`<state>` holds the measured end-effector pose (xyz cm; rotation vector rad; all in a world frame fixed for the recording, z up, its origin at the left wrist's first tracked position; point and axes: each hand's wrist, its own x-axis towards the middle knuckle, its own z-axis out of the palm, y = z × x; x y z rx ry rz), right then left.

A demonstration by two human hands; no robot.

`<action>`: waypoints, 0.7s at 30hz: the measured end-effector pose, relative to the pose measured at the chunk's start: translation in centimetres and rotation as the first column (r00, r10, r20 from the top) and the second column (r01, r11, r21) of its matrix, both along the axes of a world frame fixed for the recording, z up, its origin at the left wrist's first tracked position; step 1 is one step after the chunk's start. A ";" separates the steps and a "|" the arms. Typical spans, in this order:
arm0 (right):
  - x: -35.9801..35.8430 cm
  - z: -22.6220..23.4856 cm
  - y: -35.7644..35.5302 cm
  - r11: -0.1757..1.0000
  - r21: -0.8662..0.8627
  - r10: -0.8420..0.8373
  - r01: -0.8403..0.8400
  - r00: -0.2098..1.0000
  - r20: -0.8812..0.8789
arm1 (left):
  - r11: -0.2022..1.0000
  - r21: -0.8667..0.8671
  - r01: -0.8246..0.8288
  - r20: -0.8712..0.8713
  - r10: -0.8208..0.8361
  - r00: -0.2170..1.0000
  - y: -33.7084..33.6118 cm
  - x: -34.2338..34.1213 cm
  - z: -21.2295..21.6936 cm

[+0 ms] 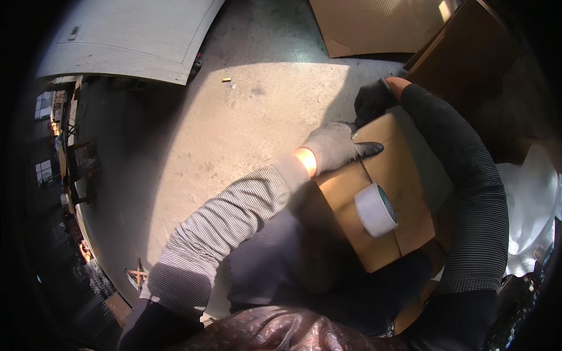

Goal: The person places a metal part into a cardboard box, then walks to a cluttered area, retrieves a box, and tapes it shut. The person then walks back and places the taped box into a larger box.

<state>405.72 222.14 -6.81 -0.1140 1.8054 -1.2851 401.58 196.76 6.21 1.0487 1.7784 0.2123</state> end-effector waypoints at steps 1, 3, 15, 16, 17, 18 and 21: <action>-0.4 0.5 -0.4 0.998 0.027 0.054 -0.053 0.998 -0.034 | 0.997 0.076 0.019 -0.074 -0.013 0.997 -0.1 0.1 0.1; -0.8 1.6 -1.5 0.972 0.234 0.034 -0.038 0.999 0.022 | 0.993 0.104 0.056 -0.180 -0.037 0.983 -0.2 0.3 0.3; 5.4 -6.1 0.4 0.480 0.851 -0.070 0.210 0.977 -0.202 | 0.999 0.045 0.002 0.037 -0.003 0.999 -0.2 -0.5 0.8; 7.2 -5.9 1.4 0.557 0.764 -0.172 0.324 0.946 -0.276 | 0.999 0.017 0.038 0.034 -0.039 0.999 0.0 -0.4 0.6; 8.7 -5.4 1.1 0.530 0.628 -0.402 0.570 0.821 -0.406 | 0.999 0.032 0.028 0.044 -0.030 0.999 -0.1 -0.4 0.2; 10.1 -3.8 1.1 0.444 0.499 -0.645 0.745 0.652 -0.399 | 1.000 0.001 0.024 0.089 -0.024 0.996 0.1 -0.4 -0.1; 14.2 5.8 -2.1 0.129 0.050 -0.892 0.990 0.138 -0.430 | 0.998 0.059 0.013 0.078 -0.018 0.997 0.1 -0.3 -1.1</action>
